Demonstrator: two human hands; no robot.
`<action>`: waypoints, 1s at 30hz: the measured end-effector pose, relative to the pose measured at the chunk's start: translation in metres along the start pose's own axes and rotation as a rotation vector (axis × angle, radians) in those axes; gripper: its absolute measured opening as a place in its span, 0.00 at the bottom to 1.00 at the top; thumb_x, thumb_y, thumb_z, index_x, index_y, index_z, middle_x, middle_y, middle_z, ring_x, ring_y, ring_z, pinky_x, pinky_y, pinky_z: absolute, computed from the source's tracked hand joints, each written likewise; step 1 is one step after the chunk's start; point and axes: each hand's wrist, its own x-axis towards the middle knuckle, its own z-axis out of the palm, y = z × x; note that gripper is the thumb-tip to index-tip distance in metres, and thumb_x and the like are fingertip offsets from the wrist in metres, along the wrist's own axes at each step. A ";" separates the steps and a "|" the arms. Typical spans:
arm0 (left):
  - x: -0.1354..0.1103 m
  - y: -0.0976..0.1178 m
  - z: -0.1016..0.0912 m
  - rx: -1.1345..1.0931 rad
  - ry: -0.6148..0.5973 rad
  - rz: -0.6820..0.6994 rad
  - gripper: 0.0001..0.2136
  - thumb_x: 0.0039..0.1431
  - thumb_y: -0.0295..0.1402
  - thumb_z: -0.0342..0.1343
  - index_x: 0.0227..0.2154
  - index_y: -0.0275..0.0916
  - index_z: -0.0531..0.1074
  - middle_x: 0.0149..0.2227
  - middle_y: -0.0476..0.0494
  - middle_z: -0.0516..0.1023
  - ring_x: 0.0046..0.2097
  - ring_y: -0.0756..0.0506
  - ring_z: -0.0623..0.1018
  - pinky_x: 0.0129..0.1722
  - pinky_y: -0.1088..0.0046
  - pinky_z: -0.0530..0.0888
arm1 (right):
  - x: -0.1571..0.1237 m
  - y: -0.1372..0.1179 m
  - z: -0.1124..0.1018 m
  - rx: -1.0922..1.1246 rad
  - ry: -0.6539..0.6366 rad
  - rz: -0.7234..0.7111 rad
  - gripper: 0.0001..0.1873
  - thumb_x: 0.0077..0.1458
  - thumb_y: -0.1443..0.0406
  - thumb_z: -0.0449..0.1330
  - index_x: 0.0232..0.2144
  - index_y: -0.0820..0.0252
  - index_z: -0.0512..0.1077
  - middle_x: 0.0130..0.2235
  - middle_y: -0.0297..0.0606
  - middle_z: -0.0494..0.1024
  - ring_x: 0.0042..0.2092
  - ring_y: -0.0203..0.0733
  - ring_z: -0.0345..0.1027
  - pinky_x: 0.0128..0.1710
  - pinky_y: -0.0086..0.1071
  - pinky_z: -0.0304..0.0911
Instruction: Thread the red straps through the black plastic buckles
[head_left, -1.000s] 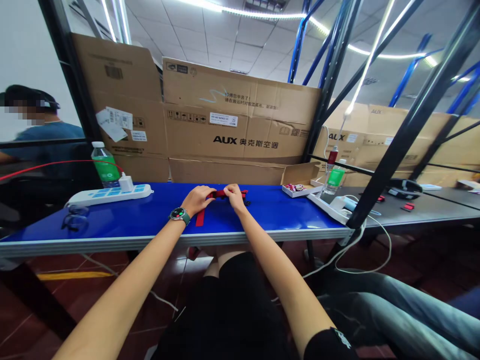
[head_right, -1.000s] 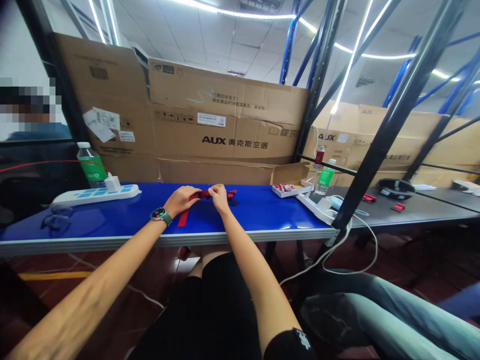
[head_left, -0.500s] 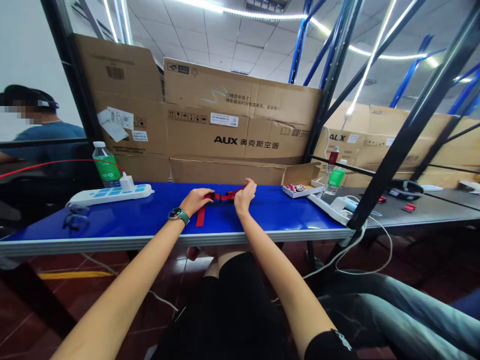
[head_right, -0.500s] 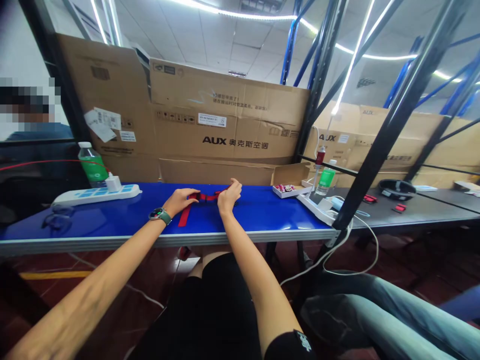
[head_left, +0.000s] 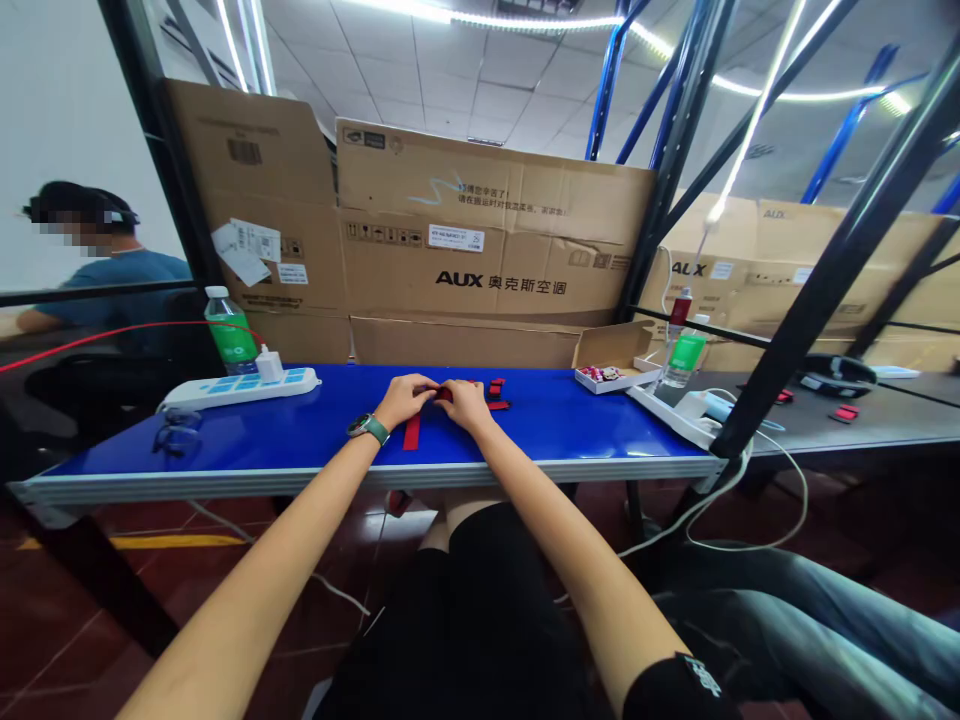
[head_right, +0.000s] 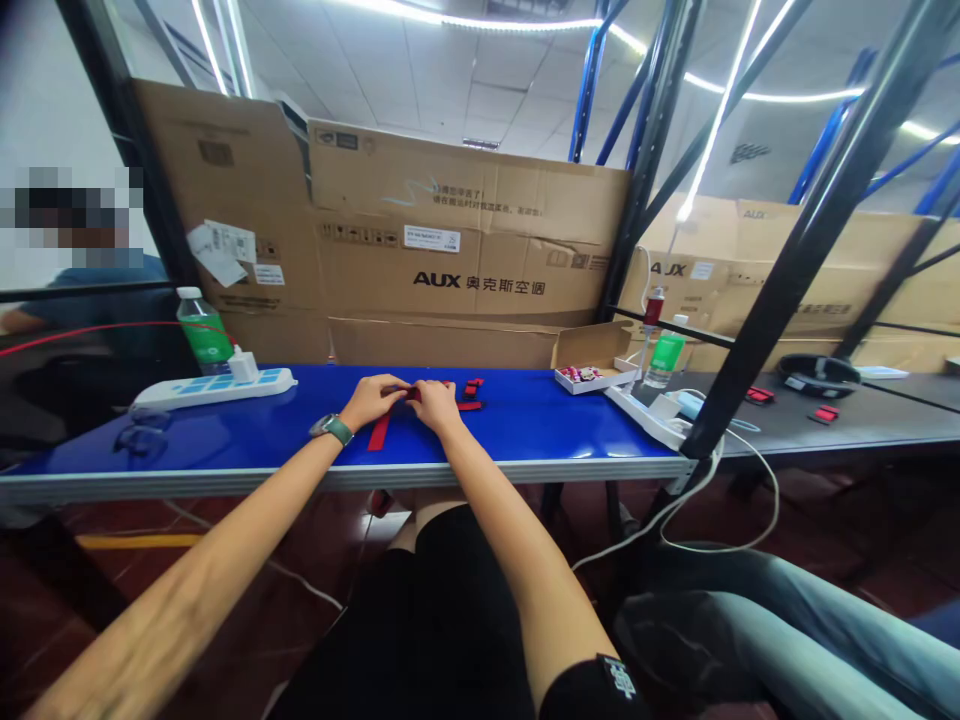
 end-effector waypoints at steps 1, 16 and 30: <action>0.000 -0.001 0.001 -0.027 0.020 -0.049 0.10 0.58 0.34 0.58 0.40 0.39 0.80 0.44 0.41 0.84 0.44 0.42 0.83 0.47 0.64 0.80 | 0.000 -0.001 -0.002 -0.025 0.007 0.000 0.17 0.65 0.55 0.59 0.51 0.56 0.73 0.49 0.46 0.79 0.53 0.50 0.69 0.54 0.43 0.52; -0.005 -0.009 -0.030 0.233 0.775 -0.240 0.17 0.51 0.14 0.46 0.40 0.38 0.68 0.41 0.38 0.72 0.46 0.41 0.73 0.51 0.60 0.70 | -0.005 0.003 -0.018 -0.089 0.021 0.086 0.14 0.65 0.59 0.59 0.47 0.61 0.76 0.47 0.48 0.79 0.49 0.47 0.73 0.48 0.34 0.62; -0.006 -0.017 -0.039 0.253 1.039 -0.123 0.14 0.57 0.17 0.44 0.39 0.39 0.68 0.41 0.40 0.71 0.47 0.41 0.71 0.52 0.61 0.67 | -0.008 0.014 -0.016 -0.130 0.012 0.281 0.11 0.64 0.64 0.57 0.43 0.65 0.77 0.47 0.53 0.77 0.47 0.49 0.73 0.47 0.36 0.63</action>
